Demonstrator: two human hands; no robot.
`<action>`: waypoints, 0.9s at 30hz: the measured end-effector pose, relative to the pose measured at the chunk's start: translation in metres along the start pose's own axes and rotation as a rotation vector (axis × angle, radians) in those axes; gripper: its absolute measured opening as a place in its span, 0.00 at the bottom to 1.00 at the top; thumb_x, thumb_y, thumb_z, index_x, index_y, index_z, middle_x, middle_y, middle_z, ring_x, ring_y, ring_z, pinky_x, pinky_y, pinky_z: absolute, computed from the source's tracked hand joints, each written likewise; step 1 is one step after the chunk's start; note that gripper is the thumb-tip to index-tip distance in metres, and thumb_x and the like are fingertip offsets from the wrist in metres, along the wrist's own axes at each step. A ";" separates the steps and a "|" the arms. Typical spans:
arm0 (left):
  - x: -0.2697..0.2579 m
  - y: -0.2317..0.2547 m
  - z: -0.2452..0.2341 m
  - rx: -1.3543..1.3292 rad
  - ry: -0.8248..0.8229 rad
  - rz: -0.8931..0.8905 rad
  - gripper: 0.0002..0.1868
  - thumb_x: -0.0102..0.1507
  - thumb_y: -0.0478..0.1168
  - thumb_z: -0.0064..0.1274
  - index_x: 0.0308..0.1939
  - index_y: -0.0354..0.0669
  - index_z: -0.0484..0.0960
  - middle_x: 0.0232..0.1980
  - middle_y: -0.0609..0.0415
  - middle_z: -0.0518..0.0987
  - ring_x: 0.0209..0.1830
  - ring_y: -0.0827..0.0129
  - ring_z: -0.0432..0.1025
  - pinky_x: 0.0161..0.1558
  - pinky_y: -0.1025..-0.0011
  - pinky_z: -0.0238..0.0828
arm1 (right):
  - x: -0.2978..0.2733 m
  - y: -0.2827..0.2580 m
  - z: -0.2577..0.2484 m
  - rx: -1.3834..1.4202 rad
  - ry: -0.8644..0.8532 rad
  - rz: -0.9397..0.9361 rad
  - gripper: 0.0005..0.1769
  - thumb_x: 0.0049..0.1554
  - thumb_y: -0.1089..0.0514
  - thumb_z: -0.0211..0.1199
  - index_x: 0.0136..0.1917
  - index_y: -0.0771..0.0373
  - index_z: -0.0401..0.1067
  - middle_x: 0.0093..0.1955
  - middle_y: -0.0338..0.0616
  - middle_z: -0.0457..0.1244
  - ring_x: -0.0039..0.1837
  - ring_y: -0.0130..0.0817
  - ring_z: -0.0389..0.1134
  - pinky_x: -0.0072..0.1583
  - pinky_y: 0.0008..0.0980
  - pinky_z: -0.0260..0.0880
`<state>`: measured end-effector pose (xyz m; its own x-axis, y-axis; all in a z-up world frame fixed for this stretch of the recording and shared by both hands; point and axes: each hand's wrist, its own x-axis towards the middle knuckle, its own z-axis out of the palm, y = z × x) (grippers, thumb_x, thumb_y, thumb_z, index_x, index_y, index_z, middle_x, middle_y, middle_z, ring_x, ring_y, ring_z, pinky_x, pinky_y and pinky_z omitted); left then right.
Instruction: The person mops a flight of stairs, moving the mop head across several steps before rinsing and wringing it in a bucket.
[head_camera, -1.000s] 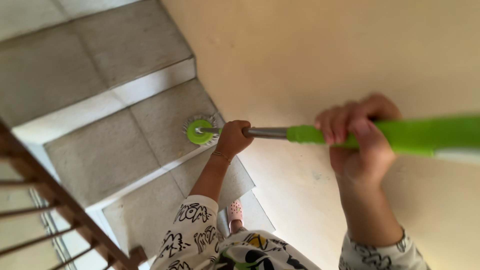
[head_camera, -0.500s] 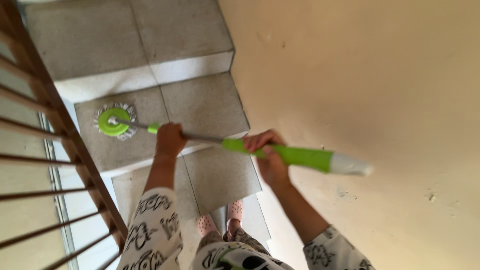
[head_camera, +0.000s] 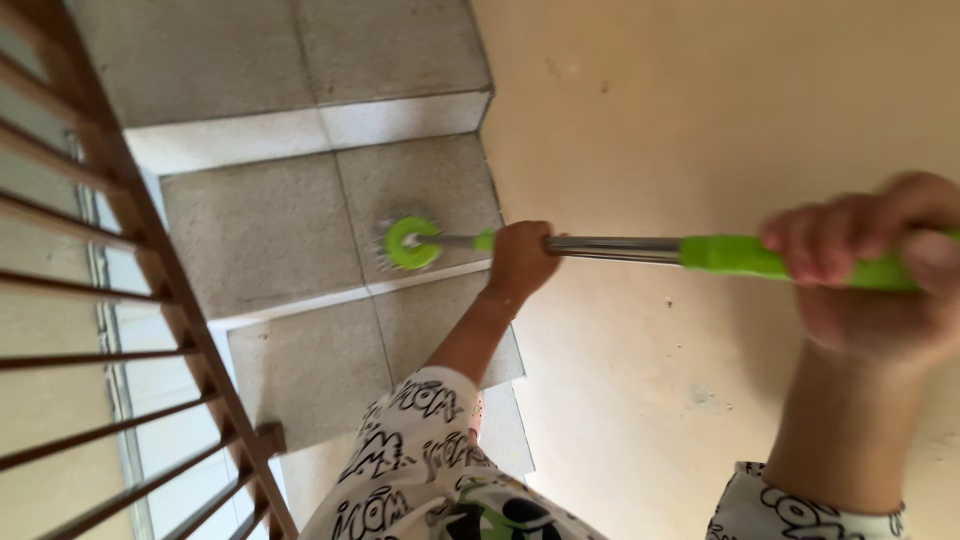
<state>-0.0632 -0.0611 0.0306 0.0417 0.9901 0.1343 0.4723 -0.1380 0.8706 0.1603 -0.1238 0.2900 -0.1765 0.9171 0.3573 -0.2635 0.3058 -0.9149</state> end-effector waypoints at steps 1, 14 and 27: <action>-0.002 0.002 -0.001 -0.005 -0.013 0.055 0.13 0.59 0.43 0.59 0.21 0.41 0.80 0.22 0.47 0.78 0.21 0.57 0.74 0.31 0.57 0.73 | -0.002 -0.002 -0.002 0.027 0.011 -0.001 0.15 0.64 0.48 0.55 0.41 0.60 0.63 0.27 0.40 0.56 0.33 0.35 0.57 0.47 0.40 0.65; -0.109 -0.189 -0.144 0.378 0.207 -0.121 0.09 0.57 0.39 0.59 0.22 0.42 0.81 0.27 0.42 0.80 0.30 0.48 0.76 0.42 0.52 0.72 | -0.036 0.182 0.101 0.460 -0.195 0.201 0.13 0.60 0.52 0.65 0.44 0.60 0.65 0.36 0.43 0.61 0.45 0.38 0.64 0.69 0.47 0.66; -0.006 -0.016 -0.002 -0.042 0.217 0.046 0.04 0.52 0.39 0.61 0.25 0.44 0.83 0.28 0.46 0.80 0.29 0.51 0.77 0.36 0.58 0.74 | 0.016 0.018 0.017 0.030 0.005 -0.035 0.15 0.63 0.51 0.62 0.44 0.63 0.65 0.35 0.46 0.60 0.42 0.39 0.63 0.61 0.48 0.69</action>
<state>-0.0728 -0.0653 0.0169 -0.1298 0.9543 0.2691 0.4373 -0.1884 0.8793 0.1371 -0.1082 0.2826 -0.1616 0.9072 0.3884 -0.2982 0.3303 -0.8955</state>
